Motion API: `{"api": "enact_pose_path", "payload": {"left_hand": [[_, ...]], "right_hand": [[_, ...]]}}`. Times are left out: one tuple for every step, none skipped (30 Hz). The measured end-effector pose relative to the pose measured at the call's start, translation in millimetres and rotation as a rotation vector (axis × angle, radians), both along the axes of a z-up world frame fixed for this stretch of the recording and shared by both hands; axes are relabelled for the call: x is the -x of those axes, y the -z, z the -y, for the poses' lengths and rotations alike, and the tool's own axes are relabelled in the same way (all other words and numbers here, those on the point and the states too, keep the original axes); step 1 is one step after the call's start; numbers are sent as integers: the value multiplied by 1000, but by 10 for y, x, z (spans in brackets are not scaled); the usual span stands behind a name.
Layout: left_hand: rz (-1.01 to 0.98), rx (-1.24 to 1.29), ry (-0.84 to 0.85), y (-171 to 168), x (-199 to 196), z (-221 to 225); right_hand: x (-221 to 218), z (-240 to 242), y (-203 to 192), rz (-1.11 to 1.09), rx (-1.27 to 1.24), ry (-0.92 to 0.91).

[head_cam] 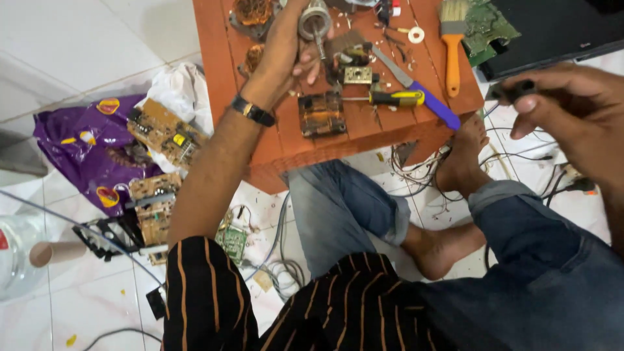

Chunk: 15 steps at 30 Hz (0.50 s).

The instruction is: The person is using a knife and other tools to scrape material from motor coils and disassemble motor parts on a makeshift workbench.

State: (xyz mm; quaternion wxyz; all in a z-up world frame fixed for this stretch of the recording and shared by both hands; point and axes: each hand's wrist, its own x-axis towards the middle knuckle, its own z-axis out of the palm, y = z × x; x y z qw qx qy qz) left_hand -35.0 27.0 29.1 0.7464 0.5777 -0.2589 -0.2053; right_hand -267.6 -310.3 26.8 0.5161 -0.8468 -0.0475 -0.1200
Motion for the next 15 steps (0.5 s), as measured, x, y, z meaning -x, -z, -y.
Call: {"api": "enact_pose_path", "payload": {"left_hand": [[-1,-20,-34,50,10,-4],[-1,-39,-69,101,19,-11],[-4,-37,-76,179,18,-20],[-4,-32,-86,249,6,-21],[-4,-27,-95,317,-9,-21],[-4,-26,-94,382,-22,-13],[17,10,-55,444,-41,-5],[39,46,-14,499,-70,8],[41,47,-11,508,-58,-4],[15,66,-16,523,-46,-5],[-11,84,-21,539,-39,-10],[-12,91,-18,577,-68,-8],[-32,115,-12,614,-100,-12],[-50,142,-12,646,-137,-29],[-49,151,-14,677,-152,-16]], "right_hand": [[22,101,82,19,-41,-30],[39,201,162,38,-82,-61],[71,216,135,36,-80,-67],[106,231,108,24,-22,-60],[137,249,79,12,37,-53],[157,337,173,13,38,-52],[173,427,264,53,1,-64],[186,516,352,95,-36,-74],[214,463,288,98,-35,-71],[251,415,220,64,-19,-55],[283,362,152,31,-4,-39],[318,352,136,30,2,-36],[350,335,119,23,-11,-30],[357,319,92,18,-22,-28],[388,312,66,19,-13,-31]]}}
